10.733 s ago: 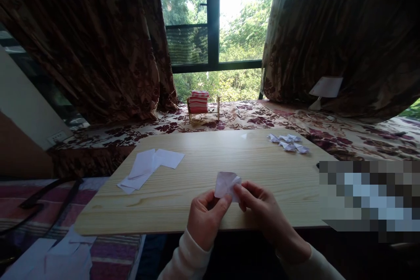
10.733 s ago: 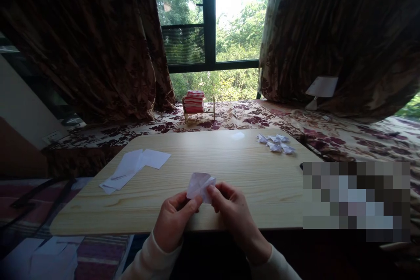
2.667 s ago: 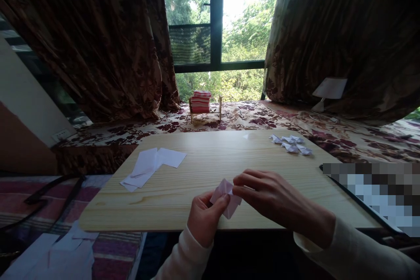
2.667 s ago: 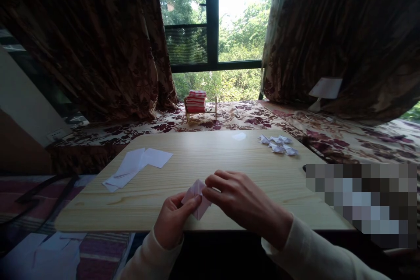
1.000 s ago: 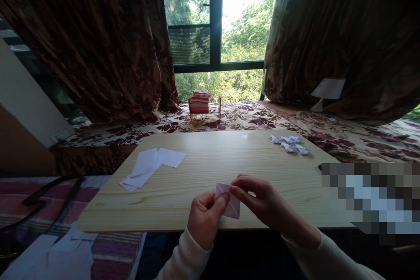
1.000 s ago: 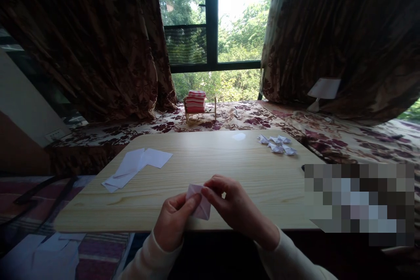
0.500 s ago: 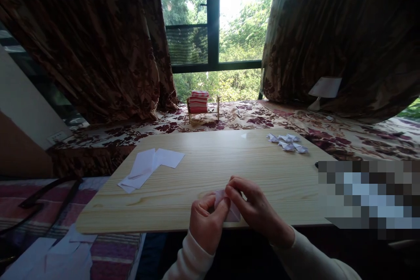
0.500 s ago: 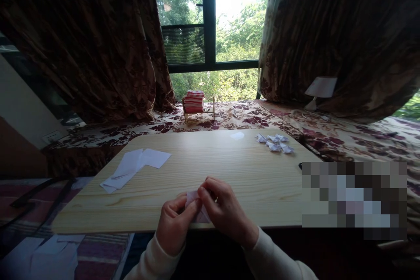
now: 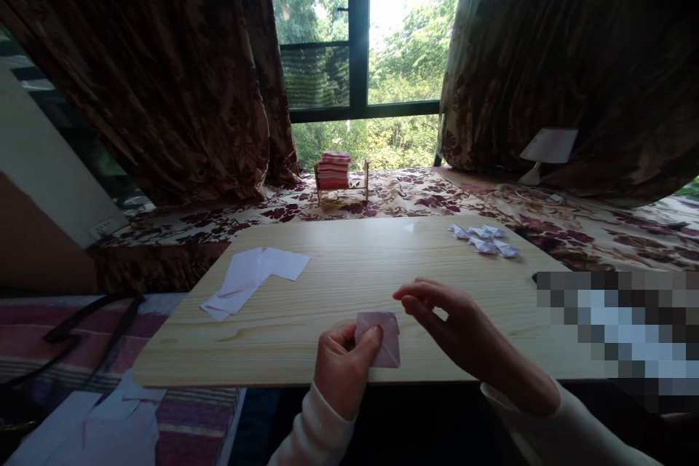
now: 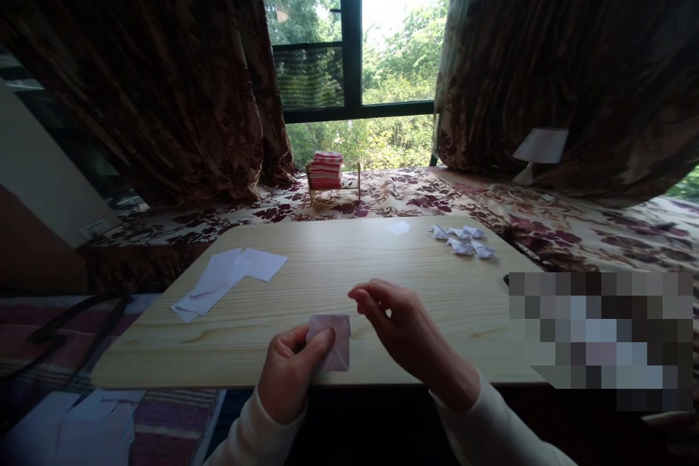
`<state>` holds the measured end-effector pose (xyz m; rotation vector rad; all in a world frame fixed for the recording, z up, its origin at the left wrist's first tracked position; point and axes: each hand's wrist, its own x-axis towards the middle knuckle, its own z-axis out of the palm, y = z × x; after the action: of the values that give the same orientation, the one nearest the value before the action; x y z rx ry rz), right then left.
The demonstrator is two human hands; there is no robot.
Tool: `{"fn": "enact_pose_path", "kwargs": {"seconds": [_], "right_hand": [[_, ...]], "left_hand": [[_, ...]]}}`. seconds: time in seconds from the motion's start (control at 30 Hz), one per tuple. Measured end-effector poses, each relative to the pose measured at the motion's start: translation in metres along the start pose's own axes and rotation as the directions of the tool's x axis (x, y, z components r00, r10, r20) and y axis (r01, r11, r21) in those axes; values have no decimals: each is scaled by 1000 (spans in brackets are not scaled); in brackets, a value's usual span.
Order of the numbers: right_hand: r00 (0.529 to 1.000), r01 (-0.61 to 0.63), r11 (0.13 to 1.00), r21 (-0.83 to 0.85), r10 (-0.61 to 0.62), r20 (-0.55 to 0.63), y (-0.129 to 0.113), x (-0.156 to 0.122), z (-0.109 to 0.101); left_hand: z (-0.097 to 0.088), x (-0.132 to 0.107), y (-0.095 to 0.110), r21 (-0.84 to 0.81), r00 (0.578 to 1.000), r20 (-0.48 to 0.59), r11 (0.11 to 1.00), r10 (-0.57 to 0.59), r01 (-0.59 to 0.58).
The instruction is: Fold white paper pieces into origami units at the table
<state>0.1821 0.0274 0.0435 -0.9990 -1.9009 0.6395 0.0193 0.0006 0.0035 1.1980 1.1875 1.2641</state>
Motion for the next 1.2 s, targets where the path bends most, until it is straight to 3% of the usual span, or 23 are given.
{"fn": "enact_pose_path", "kwargs": {"seconds": [0.17, 0.47, 0.87, 1.2], "right_hand": [[984, 97, 989, -116, -78, 159, -8, -10, -10], [995, 78, 986, -149, -67, 80, -1, -12, -4], [988, -38, 995, -87, 51, 145, 1, -11, 0], [993, 13, 996, -86, -3, 118, -3, -13, 1]], "left_hand": [[-1, 2, -3, -34, 1000, 21, 999, -12, 13], [-1, 3, -1, -57, 999, 43, 998, -16, 18], [-3, 1, 6, -22, 994, 100, 999, 45, -43], [-4, 3, 8, -20, 994, 105, 1000, 16, -14]]}}
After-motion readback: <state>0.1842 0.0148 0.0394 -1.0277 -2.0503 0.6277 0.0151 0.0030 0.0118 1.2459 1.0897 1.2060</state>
